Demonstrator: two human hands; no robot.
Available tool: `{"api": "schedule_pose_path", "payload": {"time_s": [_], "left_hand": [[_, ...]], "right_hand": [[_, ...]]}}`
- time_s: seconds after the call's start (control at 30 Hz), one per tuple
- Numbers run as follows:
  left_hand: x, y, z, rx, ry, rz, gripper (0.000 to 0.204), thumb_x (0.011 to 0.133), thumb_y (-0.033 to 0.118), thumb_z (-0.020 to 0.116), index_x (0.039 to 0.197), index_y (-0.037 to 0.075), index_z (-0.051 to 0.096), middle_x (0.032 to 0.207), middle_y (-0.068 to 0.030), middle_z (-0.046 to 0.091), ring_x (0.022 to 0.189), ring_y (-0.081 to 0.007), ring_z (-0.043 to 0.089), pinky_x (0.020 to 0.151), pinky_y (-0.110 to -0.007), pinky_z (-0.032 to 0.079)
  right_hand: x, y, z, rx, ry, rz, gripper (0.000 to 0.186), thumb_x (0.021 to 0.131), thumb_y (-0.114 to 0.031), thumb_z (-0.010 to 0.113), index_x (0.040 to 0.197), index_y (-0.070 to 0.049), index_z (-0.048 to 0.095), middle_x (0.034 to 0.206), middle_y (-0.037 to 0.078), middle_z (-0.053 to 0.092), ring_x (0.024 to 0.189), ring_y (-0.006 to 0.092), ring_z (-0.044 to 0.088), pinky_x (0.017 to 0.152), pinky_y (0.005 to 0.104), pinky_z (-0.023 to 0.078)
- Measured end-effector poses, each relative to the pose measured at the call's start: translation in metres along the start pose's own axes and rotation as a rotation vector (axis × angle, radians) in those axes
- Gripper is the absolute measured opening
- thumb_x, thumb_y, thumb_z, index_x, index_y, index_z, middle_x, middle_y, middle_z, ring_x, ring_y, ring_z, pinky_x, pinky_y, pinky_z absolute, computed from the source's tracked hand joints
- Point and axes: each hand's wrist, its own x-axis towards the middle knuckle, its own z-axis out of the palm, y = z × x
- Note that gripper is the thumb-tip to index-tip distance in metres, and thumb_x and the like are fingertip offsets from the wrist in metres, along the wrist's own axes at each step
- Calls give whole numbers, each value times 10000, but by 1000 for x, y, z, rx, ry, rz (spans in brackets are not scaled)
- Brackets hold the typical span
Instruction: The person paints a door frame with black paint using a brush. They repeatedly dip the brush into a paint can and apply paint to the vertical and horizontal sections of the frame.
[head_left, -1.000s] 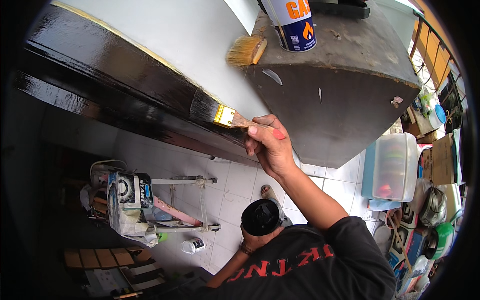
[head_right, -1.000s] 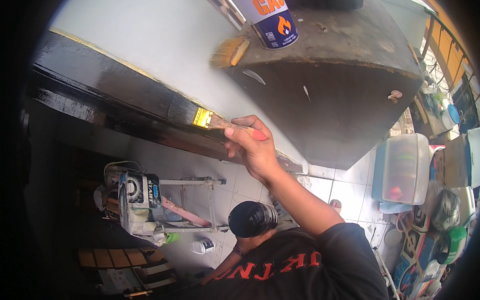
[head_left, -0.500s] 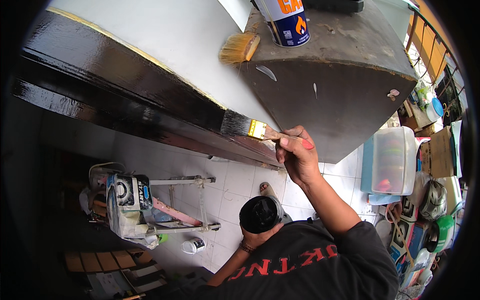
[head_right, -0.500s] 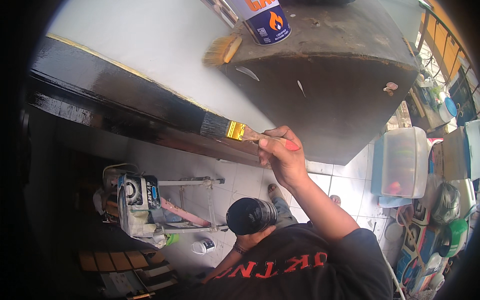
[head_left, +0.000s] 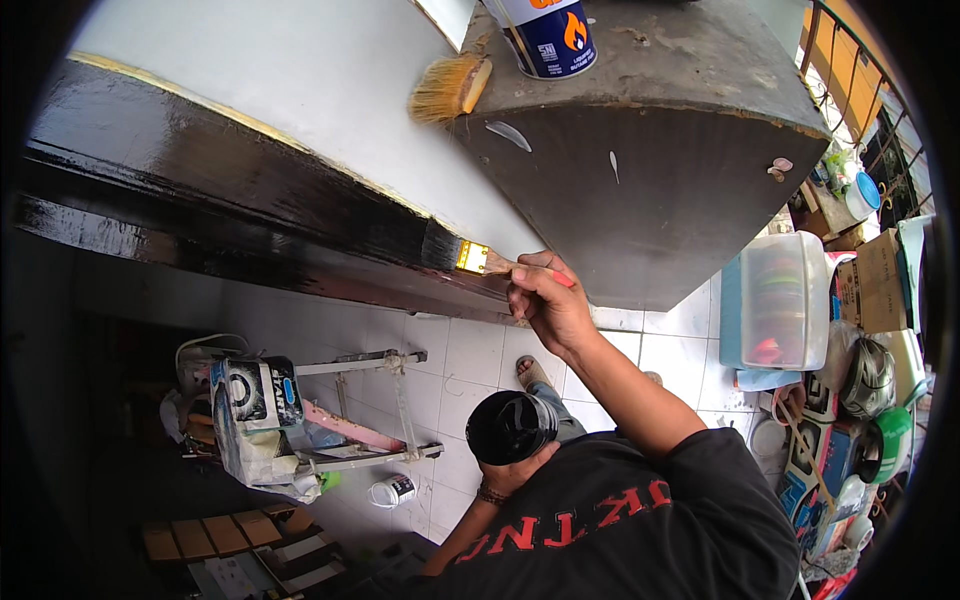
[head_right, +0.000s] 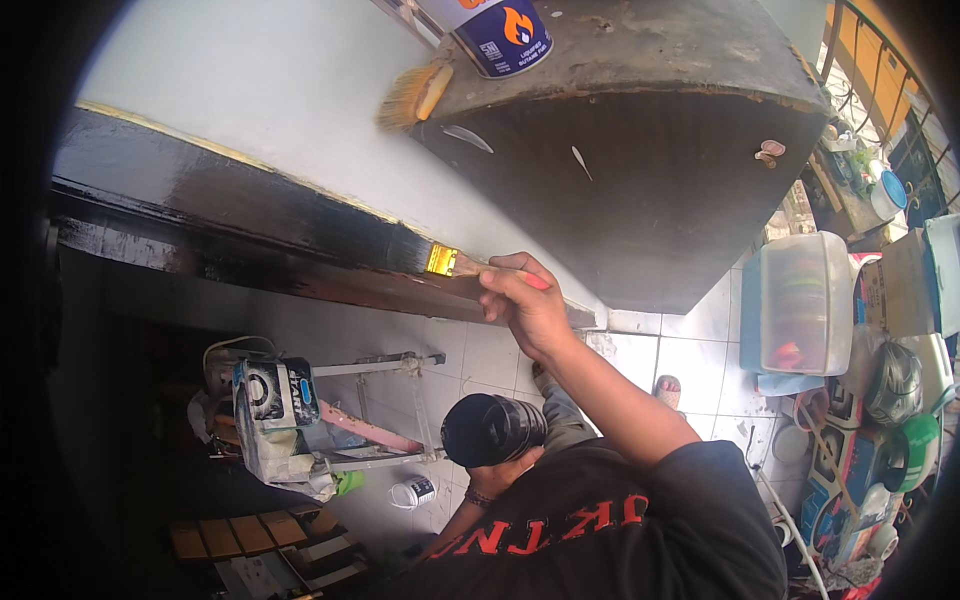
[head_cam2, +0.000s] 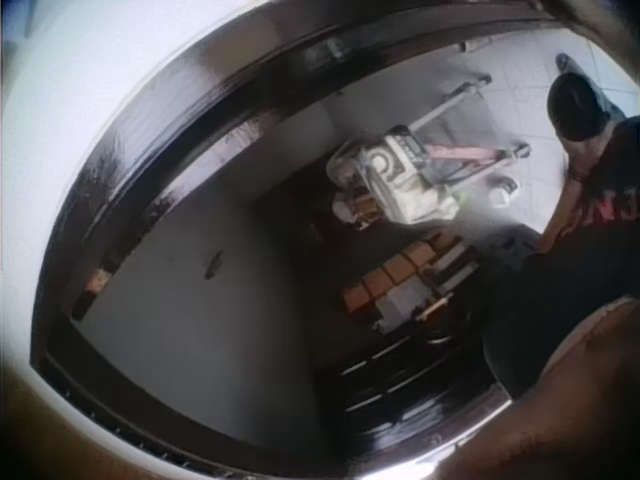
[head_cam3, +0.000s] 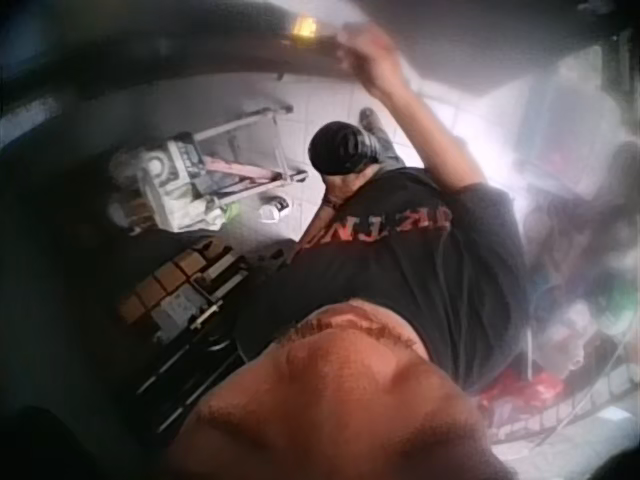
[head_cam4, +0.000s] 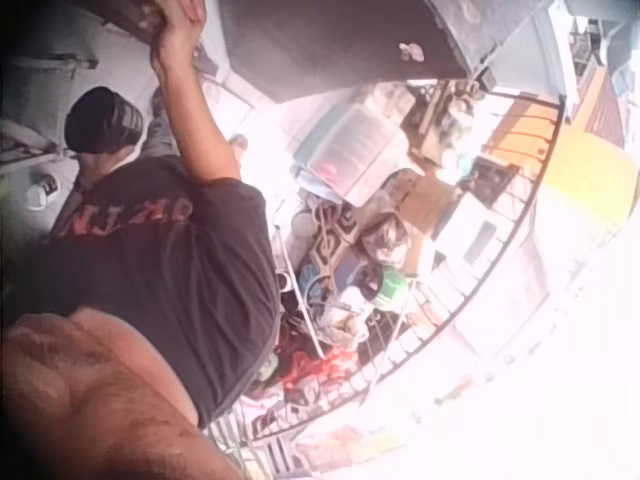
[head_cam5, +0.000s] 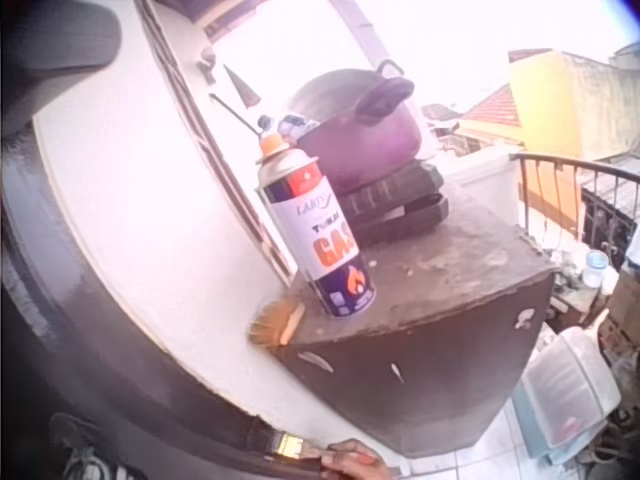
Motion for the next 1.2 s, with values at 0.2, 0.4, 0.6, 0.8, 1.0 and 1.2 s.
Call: {"api": "schedule_pose_path", "payload": {"time_s": [0.2,0.4,0.6,0.8,1.0,1.2], "left_hand": [[-4,-4,3,-46,-26,-44,526,740,364,895,1171,110,734,1208,-60,700,1174,-281,630,1081,-456,430],[-2,-5,4,-62,-42,-30,556,811,449,827,1233,109,705,1247,-52,692,1174,-237,637,1078,-413,431],[-8,-6,6,-289,-74,-243,561,809,452,830,1231,105,705,1239,-52,695,1178,-239,636,1078,-407,430],[-6,-8,-2,-96,-102,-118,563,796,412,853,1241,105,698,1229,-45,698,1180,-226,636,1077,-389,436],[-7,-5,-3,-251,-83,-217,528,798,383,859,1218,100,709,1191,-41,714,1163,-207,646,1075,-383,439],[-13,-13,9,-223,-93,-195,552,763,395,880,1197,97,716,1185,-59,712,1139,-242,655,1052,-407,459]], "right_hand": [[-1,4,-18,-22,72,5,341,843,-92,788,1099,19,592,856,100,659,686,177,657,578,312,524],[-12,-4,-37,-45,109,-18,310,845,-90,783,1073,0,593,840,90,648,695,177,647,593,320,511],[-14,-27,-10,40,-47,-67,262,849,-83,774,1015,-21,581,775,86,625,641,176,605,577,313,480],[-2,-19,-3,-142,121,-86,203,853,-53,750,947,-23,573,767,95,634,598,181,618,534,297,510],[-12,-26,-33,-234,155,-121,225,841,-68,769,925,4,574,826,135,672,665,191,661,527,315,526],[-12,-34,10,-39,38,-178,222,865,-105,764,902,-41,556,806,135,676,600,171,643,480,285,502]]}}
